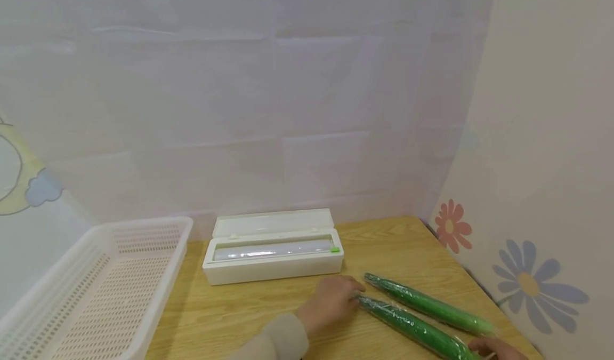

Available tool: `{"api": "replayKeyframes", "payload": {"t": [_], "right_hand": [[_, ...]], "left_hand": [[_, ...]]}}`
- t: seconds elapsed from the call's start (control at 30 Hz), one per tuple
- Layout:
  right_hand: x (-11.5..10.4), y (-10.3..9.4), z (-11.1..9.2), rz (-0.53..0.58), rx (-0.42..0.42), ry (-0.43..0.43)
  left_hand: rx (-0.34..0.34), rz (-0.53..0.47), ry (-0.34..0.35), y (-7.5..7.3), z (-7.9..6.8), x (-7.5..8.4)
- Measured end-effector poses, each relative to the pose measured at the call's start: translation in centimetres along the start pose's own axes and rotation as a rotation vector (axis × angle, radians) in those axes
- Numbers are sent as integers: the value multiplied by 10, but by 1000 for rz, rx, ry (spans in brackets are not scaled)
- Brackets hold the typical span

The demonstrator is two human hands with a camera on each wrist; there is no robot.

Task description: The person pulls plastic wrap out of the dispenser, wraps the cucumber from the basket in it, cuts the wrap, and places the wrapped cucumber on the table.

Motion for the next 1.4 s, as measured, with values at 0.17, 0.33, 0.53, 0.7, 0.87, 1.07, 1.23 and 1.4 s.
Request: {"api": "replayKeyframes", "payload": {"t": [0.17, 0.33, 0.53, 0.7, 0.87, 1.07, 1.23, 1.4], "right_hand": [[-41, -7, -6, -34, -26, -48], [-71, -15, -5, -74, -53, -128], [-107, -17, -7, -130, 21, -39], [-147, -14, 0, -163, 69, -108], [-182, -6, 5, -176, 139, -203], [-217, 9, 14, -140, 162, -311], [-242, 19, 17, -116, 205, -366], [-265, 26, 21, -78, 245, -385]], "left_hand": [[62, -49, 33, -12, -9, -10], [62, -92, 14, -24, -19, -23], [38, -116, -74, -40, -32, -42], [82, -155, -101, -57, -48, -60], [116, -172, -140, -68, -71, -81], [159, -181, -183, -80, -98, -106], [169, -209, -256, -91, -118, -129], [206, -201, -320, -101, -133, -148]]}}
Point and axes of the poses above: each hand's wrist, its own z-axis towards the middle knuckle, its own y-axis out of the palm, x = y × z, the point moved 8 cm from there along z, towards the middle knuckle, and after that the axes turned 12 degrees about -y, right-handed, at the moved point
